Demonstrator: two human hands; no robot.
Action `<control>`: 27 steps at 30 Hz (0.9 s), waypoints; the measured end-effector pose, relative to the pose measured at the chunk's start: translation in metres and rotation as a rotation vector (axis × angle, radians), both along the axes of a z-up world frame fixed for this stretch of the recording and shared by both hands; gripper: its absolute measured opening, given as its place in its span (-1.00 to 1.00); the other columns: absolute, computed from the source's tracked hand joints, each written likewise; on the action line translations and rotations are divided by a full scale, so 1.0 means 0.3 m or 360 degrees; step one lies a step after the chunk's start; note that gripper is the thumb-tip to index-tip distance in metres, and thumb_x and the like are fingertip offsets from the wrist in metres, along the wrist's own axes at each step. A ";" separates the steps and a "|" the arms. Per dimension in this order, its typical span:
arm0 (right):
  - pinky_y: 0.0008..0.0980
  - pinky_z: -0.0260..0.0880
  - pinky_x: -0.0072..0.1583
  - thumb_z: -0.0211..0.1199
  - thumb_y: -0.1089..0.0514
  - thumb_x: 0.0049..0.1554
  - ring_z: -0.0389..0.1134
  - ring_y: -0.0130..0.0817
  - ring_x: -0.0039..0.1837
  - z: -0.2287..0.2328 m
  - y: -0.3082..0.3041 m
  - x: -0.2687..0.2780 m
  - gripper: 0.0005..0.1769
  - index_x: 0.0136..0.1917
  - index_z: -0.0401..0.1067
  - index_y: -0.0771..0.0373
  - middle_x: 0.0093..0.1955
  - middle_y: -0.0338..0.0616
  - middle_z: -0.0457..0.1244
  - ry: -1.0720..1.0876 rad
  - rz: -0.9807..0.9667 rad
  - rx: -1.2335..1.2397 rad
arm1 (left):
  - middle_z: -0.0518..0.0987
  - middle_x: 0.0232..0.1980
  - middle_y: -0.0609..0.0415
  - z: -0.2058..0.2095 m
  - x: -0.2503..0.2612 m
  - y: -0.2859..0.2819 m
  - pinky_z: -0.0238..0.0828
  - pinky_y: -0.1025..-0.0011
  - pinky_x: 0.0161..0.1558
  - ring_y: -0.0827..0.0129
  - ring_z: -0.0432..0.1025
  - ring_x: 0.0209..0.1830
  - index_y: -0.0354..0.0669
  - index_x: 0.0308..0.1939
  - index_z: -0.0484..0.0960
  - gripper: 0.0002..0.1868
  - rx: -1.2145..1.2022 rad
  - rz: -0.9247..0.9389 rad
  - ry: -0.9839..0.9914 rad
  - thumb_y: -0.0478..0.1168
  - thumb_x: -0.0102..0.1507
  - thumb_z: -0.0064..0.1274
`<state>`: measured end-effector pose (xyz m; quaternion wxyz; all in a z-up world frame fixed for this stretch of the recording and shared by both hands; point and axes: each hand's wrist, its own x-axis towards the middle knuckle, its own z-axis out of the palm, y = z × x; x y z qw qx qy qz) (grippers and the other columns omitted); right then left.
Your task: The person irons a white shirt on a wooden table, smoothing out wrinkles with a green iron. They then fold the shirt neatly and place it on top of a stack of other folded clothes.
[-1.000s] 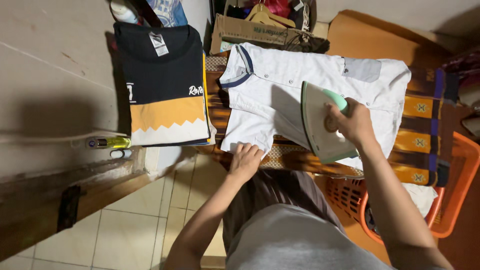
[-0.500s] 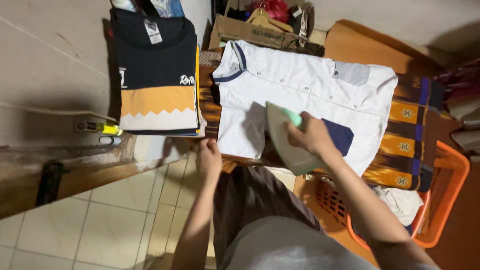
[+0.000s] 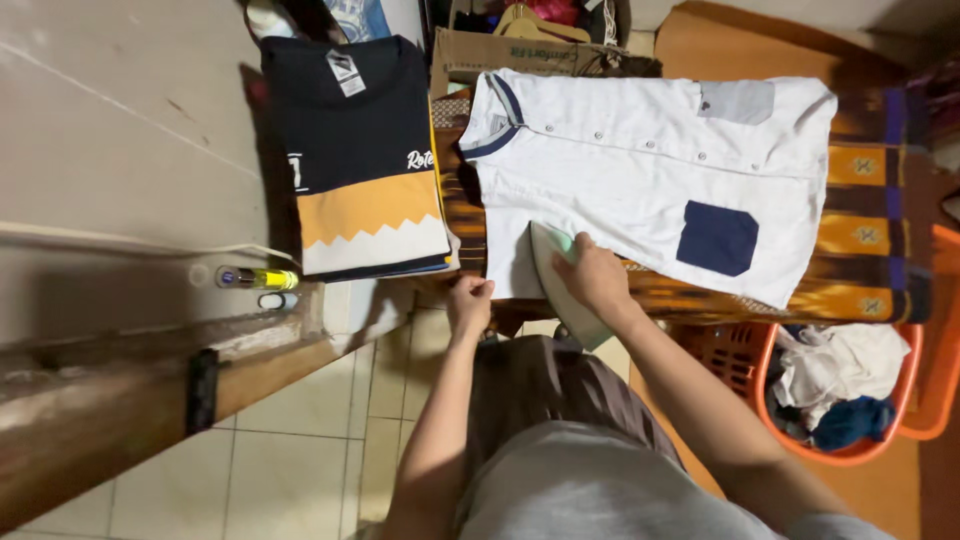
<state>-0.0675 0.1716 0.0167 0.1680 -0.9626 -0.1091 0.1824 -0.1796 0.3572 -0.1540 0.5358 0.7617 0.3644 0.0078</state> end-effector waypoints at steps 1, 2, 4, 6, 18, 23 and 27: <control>0.10 0.45 0.02 0.23 -0.21 0.16 0.45 0.25 -0.05 0.001 0.022 0.004 -0.42 0.12 0.34 0.36 -0.15 0.29 0.39 0.0000 -0.0021 0.0008 | 0.73 -0.21 -0.04 -0.004 -0.009 -0.006 0.51 0.32 -0.10 0.25 0.61 -0.22 -0.24 -0.18 0.70 -0.73 -0.0006 0.0014 -0.0027 -0.10 0.20 0.26; 0.09 0.46 0.02 0.23 -0.21 0.17 0.45 0.24 -0.05 0.002 0.044 0.007 -0.44 0.11 0.35 0.35 -0.15 0.29 0.39 0.0000 -0.0042 0.0017 | 0.73 -0.21 -0.04 -0.005 -0.020 -0.007 0.52 0.32 -0.09 0.24 0.61 -0.22 -0.23 -0.16 0.70 -0.72 -0.0013 0.0028 -0.0054 -0.10 0.19 0.26; 0.11 0.44 0.02 0.26 -0.22 0.15 0.44 0.27 -0.05 0.011 0.112 0.040 -0.44 0.09 0.38 0.33 -0.15 0.30 0.38 -0.0097 -0.0031 0.0044 | 0.71 -0.18 -0.06 0.004 -0.011 -0.003 0.50 0.30 -0.09 0.22 0.59 -0.20 -0.23 -0.14 0.70 -0.71 -0.0009 0.0012 0.0034 -0.10 0.20 0.27; 0.13 0.43 0.02 0.29 -0.23 0.12 0.43 0.29 -0.05 0.013 0.177 0.071 -0.44 0.07 0.39 0.32 -0.16 0.32 0.38 -0.0143 -0.0025 0.0073 | 0.71 -0.16 -0.07 0.008 -0.018 0.007 0.49 0.30 -0.07 0.21 0.59 -0.17 -0.24 -0.14 0.70 -0.71 -0.0008 -0.0024 0.0047 -0.10 0.19 0.27; 0.07 0.46 0.08 0.28 -0.21 0.11 0.45 0.22 -0.03 0.027 0.164 -0.068 -0.47 0.05 0.43 0.31 -0.15 0.29 0.39 -0.0072 0.0069 -0.0005 | 0.75 -0.22 -0.09 -0.050 -0.069 0.074 0.53 0.35 -0.09 0.27 0.64 -0.21 -0.27 -0.20 0.75 -0.74 -0.0166 -0.0282 -0.0051 -0.16 0.13 0.23; 0.06 0.45 0.07 0.25 -0.24 0.16 0.44 0.24 -0.01 0.011 0.304 0.091 -0.43 0.10 0.39 0.33 -0.11 0.29 0.39 -0.0091 0.0009 0.0001 | 0.74 -0.26 -0.10 0.013 -0.055 0.083 0.52 0.34 -0.17 0.27 0.63 -0.27 -0.26 -0.20 0.75 -0.76 -0.0183 -0.0308 0.0030 -0.17 0.15 0.19; 0.04 0.48 0.05 0.24 -0.26 0.13 0.46 0.18 -0.04 0.003 0.307 0.103 -0.41 0.10 0.38 0.31 -0.12 0.25 0.39 0.0086 0.0054 0.0030 | 0.70 -0.30 -0.09 0.132 -0.065 0.098 0.51 0.32 -0.33 0.20 0.60 -0.41 -0.23 -0.15 0.70 -0.77 -0.0364 -0.0218 0.0251 -0.17 0.19 0.13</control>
